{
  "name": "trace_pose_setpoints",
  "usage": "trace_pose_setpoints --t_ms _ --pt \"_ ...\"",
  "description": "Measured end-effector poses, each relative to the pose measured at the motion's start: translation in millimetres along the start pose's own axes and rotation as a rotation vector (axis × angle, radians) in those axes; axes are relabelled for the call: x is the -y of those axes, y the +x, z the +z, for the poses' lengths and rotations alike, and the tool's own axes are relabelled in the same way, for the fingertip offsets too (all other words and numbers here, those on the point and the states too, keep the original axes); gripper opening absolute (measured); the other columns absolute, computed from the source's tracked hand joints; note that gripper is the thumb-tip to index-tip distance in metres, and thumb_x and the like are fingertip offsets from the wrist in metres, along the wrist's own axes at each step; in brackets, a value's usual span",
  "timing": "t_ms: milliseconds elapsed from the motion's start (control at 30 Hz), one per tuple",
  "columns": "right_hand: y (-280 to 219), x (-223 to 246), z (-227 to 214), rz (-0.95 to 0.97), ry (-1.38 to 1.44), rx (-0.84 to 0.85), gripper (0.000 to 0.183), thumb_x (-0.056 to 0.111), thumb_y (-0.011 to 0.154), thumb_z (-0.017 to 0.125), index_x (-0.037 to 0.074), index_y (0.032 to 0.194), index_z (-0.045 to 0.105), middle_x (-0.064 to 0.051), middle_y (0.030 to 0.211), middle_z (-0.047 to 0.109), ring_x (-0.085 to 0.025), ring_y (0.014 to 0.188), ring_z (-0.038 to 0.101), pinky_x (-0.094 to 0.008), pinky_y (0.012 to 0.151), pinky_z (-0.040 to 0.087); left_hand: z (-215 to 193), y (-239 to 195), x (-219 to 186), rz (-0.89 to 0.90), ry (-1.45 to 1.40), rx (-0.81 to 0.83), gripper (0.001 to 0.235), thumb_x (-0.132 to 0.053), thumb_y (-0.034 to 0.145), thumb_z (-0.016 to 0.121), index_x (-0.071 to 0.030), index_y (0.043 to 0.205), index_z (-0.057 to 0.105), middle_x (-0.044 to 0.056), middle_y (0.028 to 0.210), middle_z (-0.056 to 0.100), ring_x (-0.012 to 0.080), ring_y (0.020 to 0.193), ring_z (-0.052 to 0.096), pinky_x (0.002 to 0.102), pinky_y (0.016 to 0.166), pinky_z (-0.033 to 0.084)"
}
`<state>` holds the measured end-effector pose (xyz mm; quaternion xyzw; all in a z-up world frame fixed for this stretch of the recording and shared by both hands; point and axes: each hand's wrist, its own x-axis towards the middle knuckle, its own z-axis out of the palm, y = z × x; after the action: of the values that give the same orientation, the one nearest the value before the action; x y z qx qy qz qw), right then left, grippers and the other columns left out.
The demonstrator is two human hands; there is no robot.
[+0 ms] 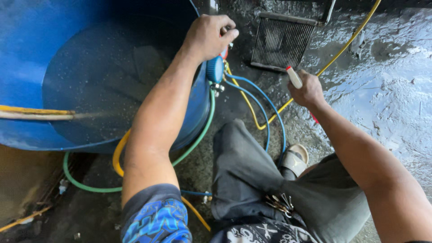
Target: The person prepares a cleaning solution by pouring liquid into a spray bottle, then sprays a radiator on the floor. The person sits on the floor while spraying the radiator repeatedly.
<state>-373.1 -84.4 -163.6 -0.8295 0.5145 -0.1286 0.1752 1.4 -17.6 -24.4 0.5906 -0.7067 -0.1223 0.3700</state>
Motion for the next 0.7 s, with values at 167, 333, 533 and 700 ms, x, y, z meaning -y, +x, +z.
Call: trace_pose_setpoints --t_ms 167,333,533,700 --pt "-10 6 -12 0.015 -0.029 0.053 0.027 0.028 0.089 0.071 0.005 0.103 0.066 -0.026 0.087 0.069 -0.048 0.084 0.068 -0.056 0.076 0.053 7 2 3 0.003 0.019 0.016 0.026 -0.032 0.09 0.078 -0.009 0.103 0.078 0.011 0.085 0.077 0.0277 0.078 0.076 0.04 0.071 0.058" --pt "-24 21 -26 0.062 -0.048 0.011 0.03 0.03 0.091 0.071 0.004 0.104 0.066 -0.026 0.087 0.071 -0.048 0.085 0.069 -0.055 0.076 0.055 8 1 2 0.004 0.009 0.02 0.027 -0.033 0.09 0.077 -0.009 0.103 0.078 0.011 0.087 0.078 0.0276 0.08 0.076 0.04 0.073 0.059" --pt "-49 29 -33 0.081 -0.043 0.037 0.033 0.035 0.091 0.073 0.005 0.104 0.068 -0.026 0.087 0.071 -0.047 0.083 0.069 -0.055 0.075 0.054 11 0 3 0.017 0.036 0.013 0.026 -0.032 0.09 0.077 -0.01 0.102 0.079 0.011 0.088 0.078 0.0279 0.081 0.076 0.04 0.073 0.058" --pt "-68 37 -38 0.0 0.024 0.032 0.03 0.029 0.09 0.071 0.007 0.111 0.069 -0.025 0.086 0.071 -0.046 0.083 0.07 -0.055 0.075 0.054 10 0 5 -0.022 0.043 0.047 0.025 -0.033 0.091 0.077 -0.01 0.1 0.079 0.01 0.087 0.078 0.0272 0.08 0.076 0.04 0.073 0.058"
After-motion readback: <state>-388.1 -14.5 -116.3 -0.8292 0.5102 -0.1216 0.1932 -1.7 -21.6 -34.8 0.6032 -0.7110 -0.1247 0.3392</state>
